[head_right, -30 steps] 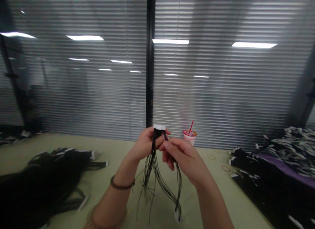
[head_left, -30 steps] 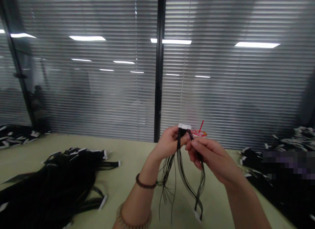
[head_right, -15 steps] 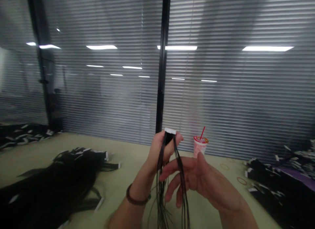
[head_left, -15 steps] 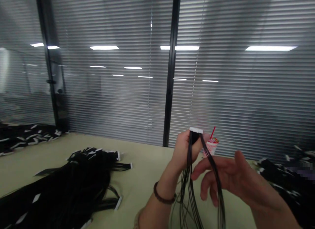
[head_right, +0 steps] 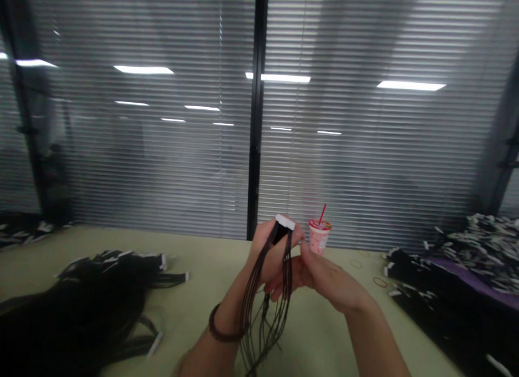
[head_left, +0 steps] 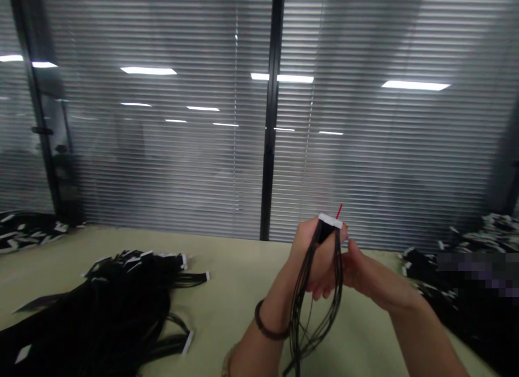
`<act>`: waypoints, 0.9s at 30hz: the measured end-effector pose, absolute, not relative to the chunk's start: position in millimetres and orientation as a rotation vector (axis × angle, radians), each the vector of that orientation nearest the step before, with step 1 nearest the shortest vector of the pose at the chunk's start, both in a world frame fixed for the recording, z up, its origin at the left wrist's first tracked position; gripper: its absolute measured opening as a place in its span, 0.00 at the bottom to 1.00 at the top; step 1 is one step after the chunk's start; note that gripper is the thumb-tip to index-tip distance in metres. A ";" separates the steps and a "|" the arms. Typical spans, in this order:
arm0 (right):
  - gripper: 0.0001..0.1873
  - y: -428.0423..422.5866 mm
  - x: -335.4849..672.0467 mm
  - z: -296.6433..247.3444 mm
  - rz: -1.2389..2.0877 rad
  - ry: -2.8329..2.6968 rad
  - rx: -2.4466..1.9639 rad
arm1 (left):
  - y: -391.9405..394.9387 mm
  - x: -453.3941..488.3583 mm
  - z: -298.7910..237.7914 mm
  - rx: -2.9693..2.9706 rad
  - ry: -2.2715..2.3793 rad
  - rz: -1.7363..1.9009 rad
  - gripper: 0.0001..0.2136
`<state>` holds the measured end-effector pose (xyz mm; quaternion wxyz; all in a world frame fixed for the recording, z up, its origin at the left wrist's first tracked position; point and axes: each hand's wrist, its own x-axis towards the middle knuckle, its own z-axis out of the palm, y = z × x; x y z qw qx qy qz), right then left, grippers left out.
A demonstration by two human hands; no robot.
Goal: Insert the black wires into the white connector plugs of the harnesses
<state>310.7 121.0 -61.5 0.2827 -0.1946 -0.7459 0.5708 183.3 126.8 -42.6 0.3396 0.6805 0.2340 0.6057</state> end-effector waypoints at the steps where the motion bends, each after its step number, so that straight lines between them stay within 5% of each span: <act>1: 0.42 123.0 309.5 -62.8 1.542 -1.959 -0.538 | 126.9 183.0 -43.0 1.790 0.612 1.568 0.08; 16: 0.38 133.2 282.2 -66.8 1.679 -1.487 -0.480 | 130.4 183.2 -41.4 1.790 0.517 1.670 0.14; 27: 0.17 141.7 286.7 -56.5 1.575 -0.854 -0.414 | 153.4 188.0 -60.8 2.506 0.659 1.572 0.17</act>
